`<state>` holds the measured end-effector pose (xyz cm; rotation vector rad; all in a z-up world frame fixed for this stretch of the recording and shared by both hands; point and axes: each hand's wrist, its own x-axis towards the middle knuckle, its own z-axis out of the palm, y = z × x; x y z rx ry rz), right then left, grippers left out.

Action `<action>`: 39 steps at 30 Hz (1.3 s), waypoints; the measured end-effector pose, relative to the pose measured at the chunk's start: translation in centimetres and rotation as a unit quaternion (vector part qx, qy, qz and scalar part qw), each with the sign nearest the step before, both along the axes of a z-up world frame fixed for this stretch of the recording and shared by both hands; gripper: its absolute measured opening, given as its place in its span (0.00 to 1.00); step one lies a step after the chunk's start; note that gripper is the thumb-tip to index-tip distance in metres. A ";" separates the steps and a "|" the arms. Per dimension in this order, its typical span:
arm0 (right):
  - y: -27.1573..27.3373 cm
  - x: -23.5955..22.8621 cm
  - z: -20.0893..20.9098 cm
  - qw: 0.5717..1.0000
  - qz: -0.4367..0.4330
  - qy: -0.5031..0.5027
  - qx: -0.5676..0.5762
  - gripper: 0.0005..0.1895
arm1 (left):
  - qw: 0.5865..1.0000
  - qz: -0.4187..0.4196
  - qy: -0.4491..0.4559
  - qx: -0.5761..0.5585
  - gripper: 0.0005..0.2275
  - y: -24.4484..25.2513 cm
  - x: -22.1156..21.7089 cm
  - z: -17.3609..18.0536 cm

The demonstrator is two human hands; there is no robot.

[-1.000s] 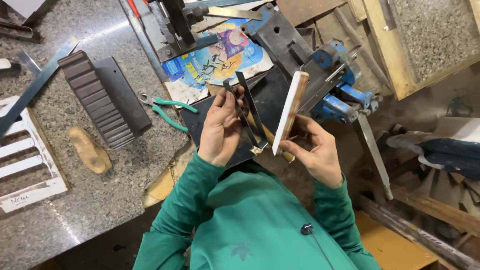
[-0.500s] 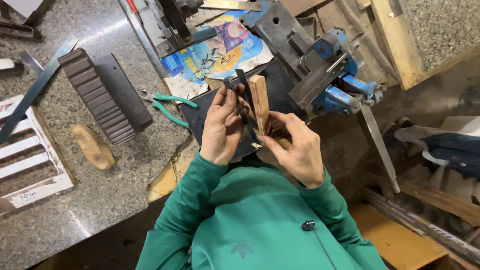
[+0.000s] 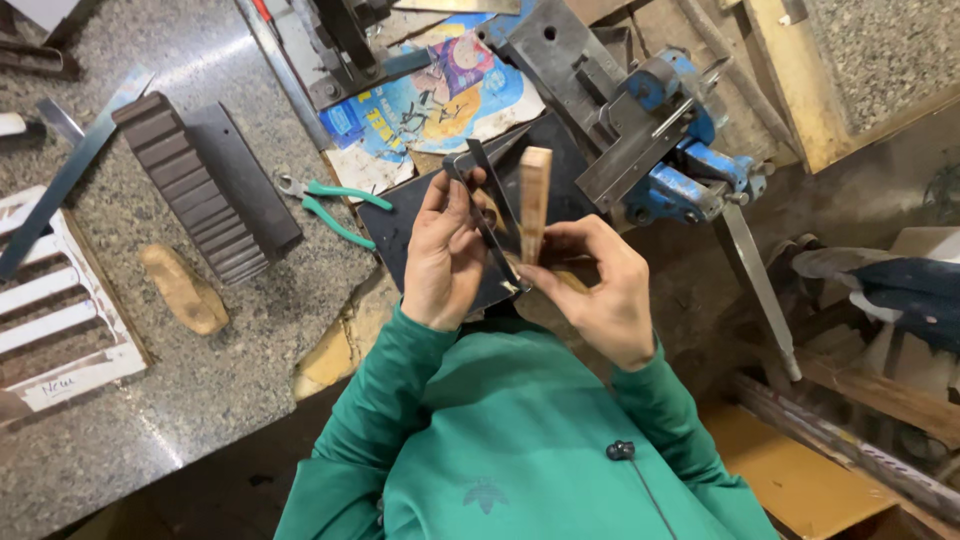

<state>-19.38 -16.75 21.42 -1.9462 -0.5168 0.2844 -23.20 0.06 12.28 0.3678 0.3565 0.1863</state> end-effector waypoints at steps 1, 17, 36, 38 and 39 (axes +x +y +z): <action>0.5 -0.3 -0.2 0.999 -0.013 -0.036 -0.022 0.17 | 1.000 0.007 -0.009 -0.001 0.11 -0.2 -0.3 0.2; 0.9 -2.8 -2.6 0.966 -0.030 -0.202 -0.161 0.16 | 0.989 -0.012 -0.112 0.101 0.11 -1.2 -1.2 2.0; -2.6 -2.8 -5.9 0.996 0.014 0.060 0.060 0.24 | 0.982 0.057 -0.080 0.162 0.26 -0.5 -1.0 2.0; -2.7 -2.6 -6.2 0.997 0.005 0.050 0.066 0.23 | 0.980 0.053 -0.084 0.170 0.28 -0.8 -0.9 2.2; -2.7 -2.6 -6.1 0.995 -0.007 0.070 0.070 0.23 | 0.980 0.054 -0.098 0.167 0.29 -0.9 -0.7 2.3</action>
